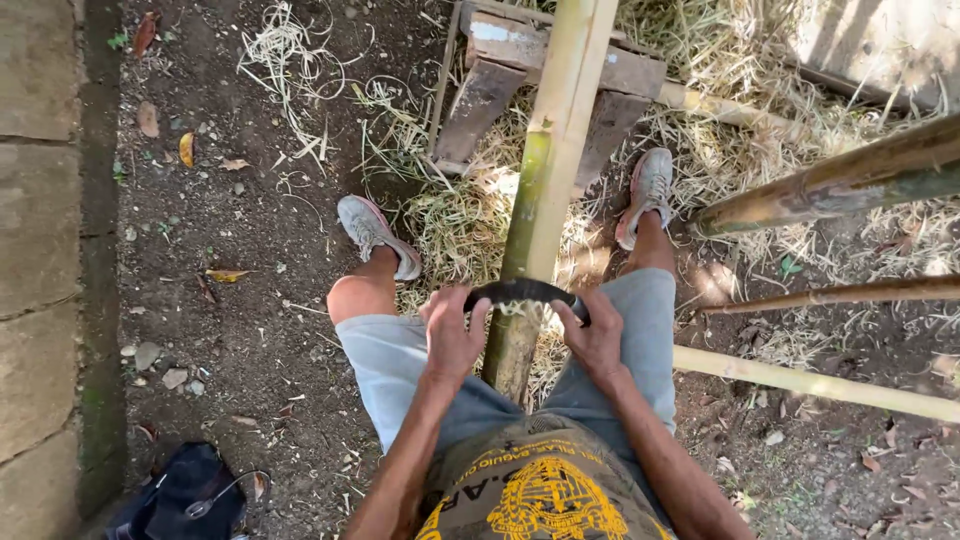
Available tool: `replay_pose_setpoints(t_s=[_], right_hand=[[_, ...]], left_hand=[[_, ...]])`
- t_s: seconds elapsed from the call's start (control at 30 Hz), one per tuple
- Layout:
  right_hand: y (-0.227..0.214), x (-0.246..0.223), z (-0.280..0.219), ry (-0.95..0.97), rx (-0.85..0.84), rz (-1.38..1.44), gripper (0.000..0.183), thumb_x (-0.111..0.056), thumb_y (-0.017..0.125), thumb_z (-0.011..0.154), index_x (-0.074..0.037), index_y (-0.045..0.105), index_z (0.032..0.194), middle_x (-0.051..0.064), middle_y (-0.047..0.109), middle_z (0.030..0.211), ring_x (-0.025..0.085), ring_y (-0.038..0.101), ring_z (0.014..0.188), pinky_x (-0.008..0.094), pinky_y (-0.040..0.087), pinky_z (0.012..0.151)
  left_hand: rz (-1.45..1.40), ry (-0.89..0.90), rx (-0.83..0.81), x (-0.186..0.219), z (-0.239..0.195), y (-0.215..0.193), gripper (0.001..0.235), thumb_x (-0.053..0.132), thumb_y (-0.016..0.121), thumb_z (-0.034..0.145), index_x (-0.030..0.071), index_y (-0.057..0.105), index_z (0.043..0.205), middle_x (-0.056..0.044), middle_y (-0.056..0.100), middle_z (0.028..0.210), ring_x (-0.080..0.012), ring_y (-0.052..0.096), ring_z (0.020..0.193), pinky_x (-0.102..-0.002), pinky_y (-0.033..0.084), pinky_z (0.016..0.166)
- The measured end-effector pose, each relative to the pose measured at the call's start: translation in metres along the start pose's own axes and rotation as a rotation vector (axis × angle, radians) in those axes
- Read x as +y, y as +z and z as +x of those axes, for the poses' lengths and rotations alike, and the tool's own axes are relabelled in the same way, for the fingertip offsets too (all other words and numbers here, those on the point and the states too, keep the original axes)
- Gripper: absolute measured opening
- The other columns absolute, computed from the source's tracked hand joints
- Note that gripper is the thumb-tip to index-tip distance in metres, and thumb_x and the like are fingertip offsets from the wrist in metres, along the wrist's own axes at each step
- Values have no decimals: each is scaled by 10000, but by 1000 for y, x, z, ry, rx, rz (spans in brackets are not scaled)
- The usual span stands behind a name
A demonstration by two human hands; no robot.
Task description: Using a curved blade to shave or scrape the outer skin off a bamboo pole.
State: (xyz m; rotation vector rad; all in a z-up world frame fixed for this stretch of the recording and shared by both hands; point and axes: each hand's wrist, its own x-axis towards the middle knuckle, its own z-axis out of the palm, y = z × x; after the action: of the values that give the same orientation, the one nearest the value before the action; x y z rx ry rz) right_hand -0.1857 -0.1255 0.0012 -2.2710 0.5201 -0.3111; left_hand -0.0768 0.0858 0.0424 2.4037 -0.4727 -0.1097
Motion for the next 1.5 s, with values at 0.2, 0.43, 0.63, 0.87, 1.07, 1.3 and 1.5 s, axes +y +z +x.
replay_pose_setpoints(t_s=[0.2,0.43,0.63,0.87,1.07,1.3,1.5], right_hand=[[-13,6,43,166,-276,-22,227,-246,822,890,-45,742,959,93,652,691,242,607,608,411,471,597],[-12,-1,74,170,-458,67,359,-311,803,866,-44,738,1097,124,726,856,247,703,711,370,547,649],[-21,-8,76,245,-392,82,367,-277,821,841,-51,750,1121,144,750,898,266,731,785,372,563,693],[-16,3,55,210,-280,98,341,-252,811,879,-56,745,1150,143,732,911,235,684,749,357,540,658],[-11,22,85,249,-66,88,346,-293,766,930,-46,744,1171,65,692,755,162,658,638,318,510,575],[-23,40,176,206,-88,-70,360,-358,687,992,-64,731,1194,12,628,687,122,609,532,318,457,448],[-16,74,270,19,49,-289,387,-474,747,946,-100,792,1033,-35,595,607,113,541,496,344,435,484]], left_hand=[[-366,-278,-335,-11,72,3,431,390,684,949,26,667,1179,-164,694,1114,-287,701,1028,-444,550,897],[-863,-567,-853,-25,160,83,1188,646,794,652,73,316,1577,-287,551,1391,-387,594,1266,-548,486,1056],[-622,-389,-692,11,161,90,1146,627,792,742,8,281,1561,-319,498,1463,-405,545,1322,-542,453,1052],[-264,-388,-773,39,169,49,772,491,750,830,-21,476,1339,-283,694,1115,-397,734,995,-490,589,881],[-164,-113,-392,17,130,28,370,346,697,909,28,684,1098,-183,687,966,-342,649,837,-498,535,757],[-224,-48,-77,1,186,91,174,181,725,895,13,728,940,-118,617,835,-220,524,745,-446,469,679],[-341,-181,-57,5,276,131,215,222,724,830,40,714,945,-11,652,746,-136,602,614,-360,544,602]])
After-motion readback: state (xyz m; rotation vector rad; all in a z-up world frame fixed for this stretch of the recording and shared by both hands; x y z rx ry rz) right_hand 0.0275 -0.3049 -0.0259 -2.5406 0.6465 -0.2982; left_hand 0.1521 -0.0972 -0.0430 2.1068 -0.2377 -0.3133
